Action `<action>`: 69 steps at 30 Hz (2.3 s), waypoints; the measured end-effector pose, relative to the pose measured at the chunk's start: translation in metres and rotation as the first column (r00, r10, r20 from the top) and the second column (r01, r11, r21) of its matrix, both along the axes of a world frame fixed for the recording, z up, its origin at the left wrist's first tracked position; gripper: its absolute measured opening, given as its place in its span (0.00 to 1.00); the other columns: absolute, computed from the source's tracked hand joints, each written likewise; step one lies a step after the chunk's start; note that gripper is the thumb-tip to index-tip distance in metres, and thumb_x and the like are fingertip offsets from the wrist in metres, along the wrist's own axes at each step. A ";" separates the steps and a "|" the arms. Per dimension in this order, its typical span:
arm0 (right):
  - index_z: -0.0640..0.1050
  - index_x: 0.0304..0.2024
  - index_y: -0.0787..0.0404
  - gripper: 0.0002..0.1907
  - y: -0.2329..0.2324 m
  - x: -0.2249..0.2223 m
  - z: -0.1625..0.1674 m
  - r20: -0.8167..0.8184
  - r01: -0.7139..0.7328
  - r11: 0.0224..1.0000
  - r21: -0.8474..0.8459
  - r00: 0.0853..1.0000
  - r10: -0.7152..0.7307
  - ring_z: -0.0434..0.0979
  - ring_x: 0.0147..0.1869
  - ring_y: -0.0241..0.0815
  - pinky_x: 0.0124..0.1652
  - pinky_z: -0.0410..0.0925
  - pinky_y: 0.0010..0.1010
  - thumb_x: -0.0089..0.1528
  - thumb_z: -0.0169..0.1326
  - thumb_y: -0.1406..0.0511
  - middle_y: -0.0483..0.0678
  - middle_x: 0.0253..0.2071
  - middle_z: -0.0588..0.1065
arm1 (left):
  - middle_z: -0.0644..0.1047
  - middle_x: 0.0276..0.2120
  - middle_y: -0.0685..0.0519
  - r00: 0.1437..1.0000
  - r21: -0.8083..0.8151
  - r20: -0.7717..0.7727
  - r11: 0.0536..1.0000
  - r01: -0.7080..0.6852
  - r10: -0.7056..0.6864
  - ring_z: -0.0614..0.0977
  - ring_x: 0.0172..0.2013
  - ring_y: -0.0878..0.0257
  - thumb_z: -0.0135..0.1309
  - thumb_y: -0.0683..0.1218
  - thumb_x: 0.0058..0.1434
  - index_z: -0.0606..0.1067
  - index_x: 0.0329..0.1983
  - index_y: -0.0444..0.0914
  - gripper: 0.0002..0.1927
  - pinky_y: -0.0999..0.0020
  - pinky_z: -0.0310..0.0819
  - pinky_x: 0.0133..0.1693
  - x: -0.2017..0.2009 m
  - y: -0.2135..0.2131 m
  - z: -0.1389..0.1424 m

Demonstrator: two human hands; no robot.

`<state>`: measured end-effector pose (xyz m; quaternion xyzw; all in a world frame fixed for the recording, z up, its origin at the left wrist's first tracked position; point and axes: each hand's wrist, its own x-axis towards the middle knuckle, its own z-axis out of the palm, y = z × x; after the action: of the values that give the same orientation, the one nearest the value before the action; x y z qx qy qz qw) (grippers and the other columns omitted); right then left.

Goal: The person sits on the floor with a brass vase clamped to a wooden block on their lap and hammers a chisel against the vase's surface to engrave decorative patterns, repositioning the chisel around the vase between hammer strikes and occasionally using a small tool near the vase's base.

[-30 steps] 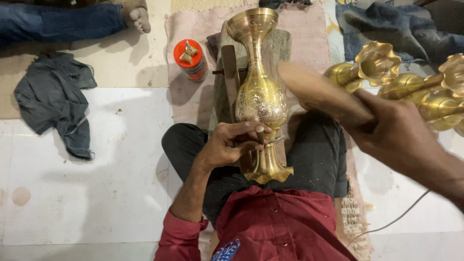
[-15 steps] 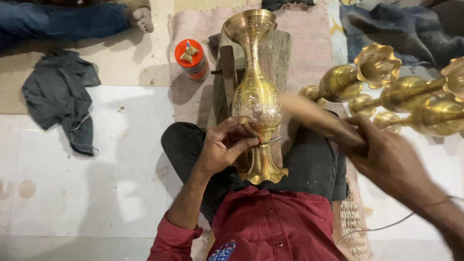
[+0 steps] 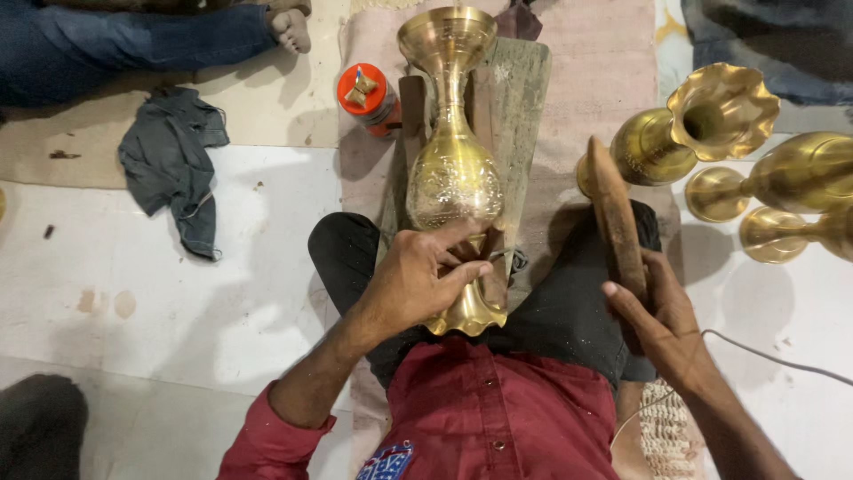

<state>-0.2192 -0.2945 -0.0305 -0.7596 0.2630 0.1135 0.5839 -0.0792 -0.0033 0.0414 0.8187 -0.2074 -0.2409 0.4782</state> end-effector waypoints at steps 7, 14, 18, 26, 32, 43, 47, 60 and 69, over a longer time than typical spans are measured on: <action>0.66 0.69 0.61 0.32 0.012 0.003 -0.028 0.294 -0.165 0.974 -0.152 0.934 0.204 0.75 0.62 0.45 0.58 0.70 0.34 0.63 0.57 0.66 0.53 0.59 0.74 | 0.81 0.51 0.45 0.975 0.131 0.113 0.976 0.175 -0.190 0.88 0.35 0.60 0.64 0.45 0.58 0.76 0.59 0.38 0.25 0.66 0.85 0.38 0.013 -0.016 0.012; 0.66 0.73 0.56 0.37 0.019 -0.017 -0.039 0.201 -0.187 0.963 -0.193 0.953 0.225 0.77 0.56 0.46 0.56 0.69 0.34 0.60 0.58 0.68 0.54 0.53 0.76 | 0.83 0.27 0.45 0.937 0.341 0.102 0.896 0.283 -0.335 0.87 0.29 0.55 0.64 0.45 0.57 0.76 0.61 0.42 0.27 0.58 0.81 0.39 0.026 -0.030 0.025; 0.61 0.74 0.57 0.39 0.012 -0.019 -0.037 0.123 0.021 0.985 0.171 0.992 -0.042 0.74 0.64 0.43 0.59 0.69 0.36 0.61 0.57 0.69 0.52 0.61 0.73 | 0.83 0.26 0.47 0.933 0.291 0.097 0.906 0.307 -0.347 0.86 0.29 0.55 0.63 0.42 0.55 0.76 0.61 0.43 0.28 0.58 0.80 0.39 0.030 -0.030 0.027; 0.60 0.76 0.55 0.40 0.006 -0.012 -0.017 0.296 0.034 0.967 0.251 0.949 -0.111 0.73 0.65 0.42 0.60 0.69 0.32 0.61 0.55 0.71 0.53 0.62 0.73 | 0.83 0.26 0.47 0.926 0.294 0.103 0.901 0.320 -0.362 0.86 0.29 0.56 0.64 0.43 0.55 0.77 0.60 0.42 0.27 0.59 0.80 0.39 0.031 -0.028 0.023; 0.61 0.77 0.51 0.41 -0.004 -0.008 -0.005 0.257 0.041 0.996 0.078 0.965 -0.060 0.77 0.54 0.44 0.52 0.74 0.34 0.62 0.57 0.71 0.54 0.52 0.75 | 0.84 0.27 0.48 0.933 0.230 0.133 0.926 0.300 -0.335 0.87 0.30 0.59 0.64 0.44 0.56 0.76 0.60 0.40 0.26 0.62 0.81 0.40 0.029 -0.024 0.018; 0.65 0.74 0.49 0.36 -0.011 -0.011 0.008 0.088 -0.185 0.889 -0.420 0.966 0.242 0.76 0.60 0.42 0.59 0.72 0.32 0.64 0.57 0.71 0.53 0.61 0.74 | 0.84 0.30 0.47 0.933 0.177 0.142 0.936 0.305 -0.331 0.88 0.33 0.59 0.64 0.44 0.55 0.76 0.59 0.40 0.27 0.63 0.81 0.41 0.030 -0.020 0.012; 0.61 0.75 0.56 0.39 -0.004 -0.012 0.014 0.269 -0.069 0.992 -0.107 0.958 0.096 0.71 0.67 0.42 0.61 0.67 0.34 0.61 0.55 0.72 0.54 0.65 0.71 | 0.85 0.38 0.46 0.904 0.097 0.193 0.924 0.370 -0.382 0.88 0.39 0.55 0.66 0.44 0.53 0.76 0.60 0.40 0.29 0.61 0.80 0.44 0.036 -0.012 0.005; 0.65 0.72 0.55 0.35 0.004 -0.003 0.043 0.381 -0.055 0.971 -0.232 0.913 0.143 0.78 0.60 0.44 0.57 0.73 0.34 0.62 0.52 0.75 0.52 0.53 0.74 | 0.84 0.41 0.44 0.901 0.014 0.220 0.924 0.381 -0.375 0.88 0.41 0.54 0.67 0.46 0.54 0.77 0.59 0.40 0.28 0.59 0.80 0.44 0.038 -0.006 0.003; 0.65 0.74 0.53 0.40 0.000 0.002 0.050 0.165 -0.159 0.822 -0.546 0.942 0.292 0.78 0.52 0.46 0.48 0.74 0.36 0.59 0.57 0.75 0.55 0.54 0.73 | 0.82 0.52 0.43 0.872 -0.141 0.312 0.890 0.434 -0.376 0.87 0.46 0.53 0.67 0.46 0.57 0.76 0.62 0.38 0.28 0.62 0.81 0.49 0.044 0.006 -0.009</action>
<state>-0.2168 -0.2945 0.0193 -0.9238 0.1187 0.0127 0.3639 -0.0347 0.0027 0.0329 0.7279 -0.4637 -0.1966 0.4653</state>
